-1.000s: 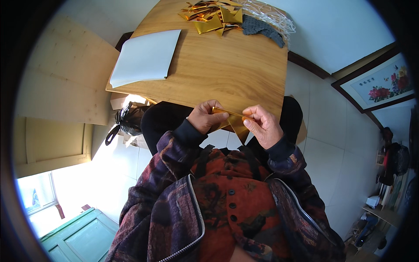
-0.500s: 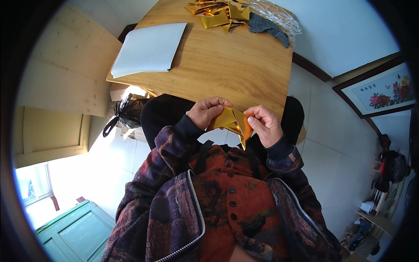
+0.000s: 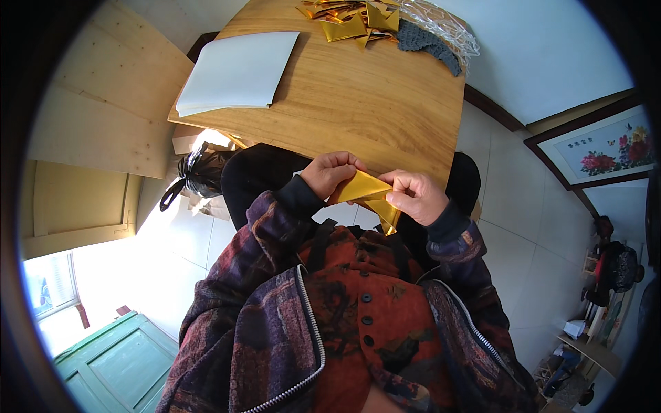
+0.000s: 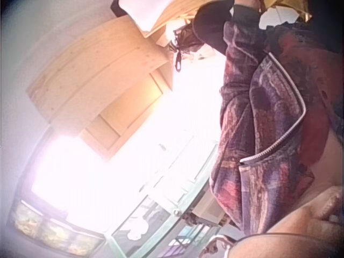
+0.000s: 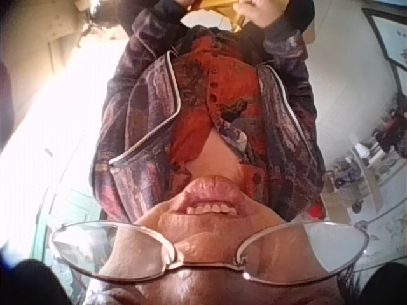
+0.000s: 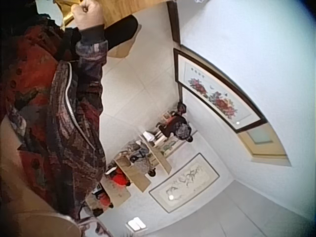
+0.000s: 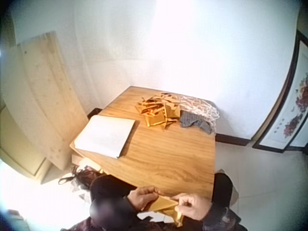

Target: The person folds a gold-colored sheet of paper on a wooden table, repeatedly creasing edges and corners to form a triangular packet. They place the finished packet with others on the table and then pick up a new sheet to begin another fold.

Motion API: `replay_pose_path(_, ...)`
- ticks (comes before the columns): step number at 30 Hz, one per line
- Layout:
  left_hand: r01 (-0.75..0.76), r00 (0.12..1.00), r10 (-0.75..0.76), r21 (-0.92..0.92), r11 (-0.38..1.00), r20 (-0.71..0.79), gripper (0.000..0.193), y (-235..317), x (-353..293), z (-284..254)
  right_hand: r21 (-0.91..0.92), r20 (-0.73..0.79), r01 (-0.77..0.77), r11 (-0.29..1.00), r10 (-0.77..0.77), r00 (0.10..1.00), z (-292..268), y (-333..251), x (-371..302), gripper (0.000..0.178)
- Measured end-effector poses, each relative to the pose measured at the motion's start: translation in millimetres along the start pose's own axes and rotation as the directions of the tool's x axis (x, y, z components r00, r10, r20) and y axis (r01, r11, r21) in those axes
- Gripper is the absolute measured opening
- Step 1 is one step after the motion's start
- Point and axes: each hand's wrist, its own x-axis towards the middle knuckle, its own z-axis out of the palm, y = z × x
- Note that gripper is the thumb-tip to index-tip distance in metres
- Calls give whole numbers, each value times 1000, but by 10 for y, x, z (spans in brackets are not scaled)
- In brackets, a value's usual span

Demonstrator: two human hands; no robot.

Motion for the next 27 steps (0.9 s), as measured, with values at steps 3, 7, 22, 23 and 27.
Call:
replay_pose_path(3,-3,1000,3,0,1000,-13,20,-32,28,-18,-197,-139,-34,980,6,990,56,-56,-21,23)
replay_pose_path(7,-46,998,46,10,999,-35,20,-49,43,-19,-327,-345,-57,943,-63,936,185,-100,-16,23)
replay_pose_path(22,-251,966,257,188,950,-8,21,-93,433,-156,-256,-504,38,966,-167,847,-39,307,325,29)
replay_pose_path(23,-258,964,266,175,950,-25,21,-88,506,-179,-258,-492,65,964,-189,850,-68,315,335,28)
replay_pose_path(27,-267,956,271,46,962,-110,15,-64,718,-232,-117,-500,103,988,-148,853,-133,373,407,16)
